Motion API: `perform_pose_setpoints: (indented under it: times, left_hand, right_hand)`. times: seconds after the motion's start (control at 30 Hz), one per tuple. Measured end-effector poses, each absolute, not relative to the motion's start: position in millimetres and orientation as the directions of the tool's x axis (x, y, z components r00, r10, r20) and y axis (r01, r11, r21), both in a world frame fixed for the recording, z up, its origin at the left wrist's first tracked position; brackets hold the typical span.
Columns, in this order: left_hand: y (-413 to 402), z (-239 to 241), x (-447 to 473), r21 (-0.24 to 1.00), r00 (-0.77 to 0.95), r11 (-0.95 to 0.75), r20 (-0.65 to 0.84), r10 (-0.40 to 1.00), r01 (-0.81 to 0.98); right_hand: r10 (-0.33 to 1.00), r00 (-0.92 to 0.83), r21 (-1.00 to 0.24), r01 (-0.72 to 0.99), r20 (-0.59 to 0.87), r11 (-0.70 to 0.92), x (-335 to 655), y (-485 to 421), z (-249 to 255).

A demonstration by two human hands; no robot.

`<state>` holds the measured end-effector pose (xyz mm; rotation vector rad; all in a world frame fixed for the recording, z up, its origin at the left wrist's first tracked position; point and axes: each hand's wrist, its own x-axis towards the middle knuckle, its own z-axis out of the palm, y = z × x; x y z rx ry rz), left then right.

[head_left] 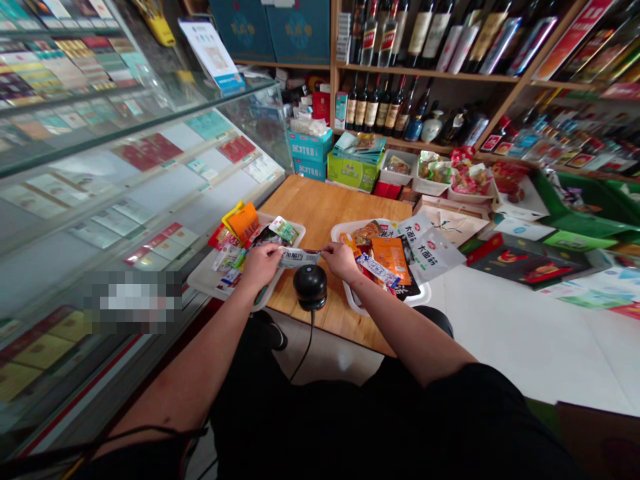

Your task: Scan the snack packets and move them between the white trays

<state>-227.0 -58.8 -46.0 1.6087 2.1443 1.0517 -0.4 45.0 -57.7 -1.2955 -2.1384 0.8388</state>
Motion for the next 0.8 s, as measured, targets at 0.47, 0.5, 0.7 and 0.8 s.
perform_pose_setpoints:
  times: [0.47, 0.5, 0.7, 0.8]
  left_hand:
    - [-53, -50, -218, 0.653, -0.34, 0.132, 0.202, 0.919, 0.746]
    - [-53, -51, -218, 0.651, -0.342, 0.136, 0.201, 0.918, 0.747]
    - [-55, -51, -216, 0.631, -0.336, 0.134, 0.212, 0.918, 0.764]
    - [-55, -45, -213, 0.637, -0.335, 0.128, 0.216, 0.917, 0.76]
  right_hand:
    - [0.898, -0.429, -0.697, 0.614, 0.099, 0.37, 7, 53, -78]
    - [0.897, -0.431, -0.697, 0.615, 0.097, 0.37, 7, 53, -79]
    - [0.897, -0.433, -0.705, 0.609, 0.087, 0.363, 8, 53, -77]
    - [0.907, -0.416, -0.747, 0.585, 0.057, 0.315, 9, 54, -73]
